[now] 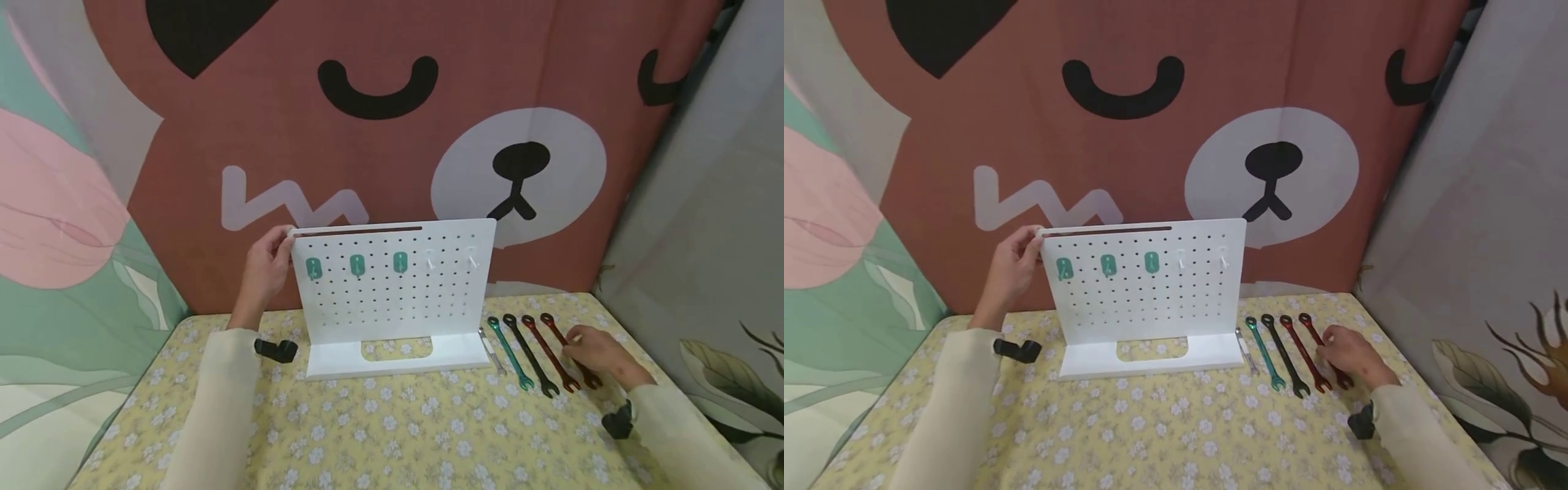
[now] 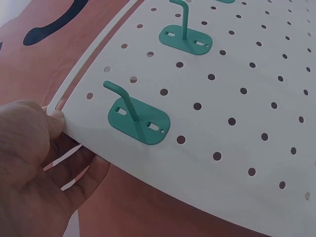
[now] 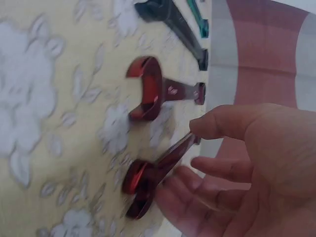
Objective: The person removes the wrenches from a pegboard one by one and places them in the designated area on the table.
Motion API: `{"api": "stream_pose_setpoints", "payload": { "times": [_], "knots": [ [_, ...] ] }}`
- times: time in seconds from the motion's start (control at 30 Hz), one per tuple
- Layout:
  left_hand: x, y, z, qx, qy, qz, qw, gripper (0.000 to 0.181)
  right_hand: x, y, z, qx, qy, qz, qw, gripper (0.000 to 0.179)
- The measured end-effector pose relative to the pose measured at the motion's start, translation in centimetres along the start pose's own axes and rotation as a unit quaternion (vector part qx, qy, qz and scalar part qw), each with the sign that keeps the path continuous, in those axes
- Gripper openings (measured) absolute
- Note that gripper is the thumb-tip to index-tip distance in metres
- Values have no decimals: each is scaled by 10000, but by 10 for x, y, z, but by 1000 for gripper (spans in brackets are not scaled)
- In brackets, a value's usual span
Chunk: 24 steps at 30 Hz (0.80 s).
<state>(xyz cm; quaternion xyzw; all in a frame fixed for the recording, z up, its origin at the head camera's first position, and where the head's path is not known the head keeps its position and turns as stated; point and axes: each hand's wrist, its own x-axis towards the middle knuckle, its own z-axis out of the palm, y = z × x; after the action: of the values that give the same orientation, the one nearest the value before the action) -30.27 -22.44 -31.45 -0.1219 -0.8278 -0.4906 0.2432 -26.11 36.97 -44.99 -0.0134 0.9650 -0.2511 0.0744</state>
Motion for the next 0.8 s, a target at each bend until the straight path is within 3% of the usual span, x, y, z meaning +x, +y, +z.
{"api": "stream_pose_setpoints", "payload": {
  "times": [0.13,0.3,0.5,0.6,0.67,0.8],
  "knots": [
    [1,1,2,45,23,107,9999,34,-7,-14,7,-42,580,-342,9977,56],
    [-1,1,2,361,114,184,9991,33,-18,-48,26,37,1564,-998,9826,53],
    [-6,4,-2,580,245,390,9973,39,-25,-96,43,301,1844,-1897,9639,53],
    [-10,7,-6,830,128,478,9953,46,-26,-114,51,165,2008,-2445,9485,50],
    [-15,11,-7,918,39,719,9932,48,-28,-124,56,98,2092,-2779,9375,49],
    [-28,22,-7,825,223,1661,9824,47,-33,-139,63,36,2143,-3305,9192,53]
  ]
}}
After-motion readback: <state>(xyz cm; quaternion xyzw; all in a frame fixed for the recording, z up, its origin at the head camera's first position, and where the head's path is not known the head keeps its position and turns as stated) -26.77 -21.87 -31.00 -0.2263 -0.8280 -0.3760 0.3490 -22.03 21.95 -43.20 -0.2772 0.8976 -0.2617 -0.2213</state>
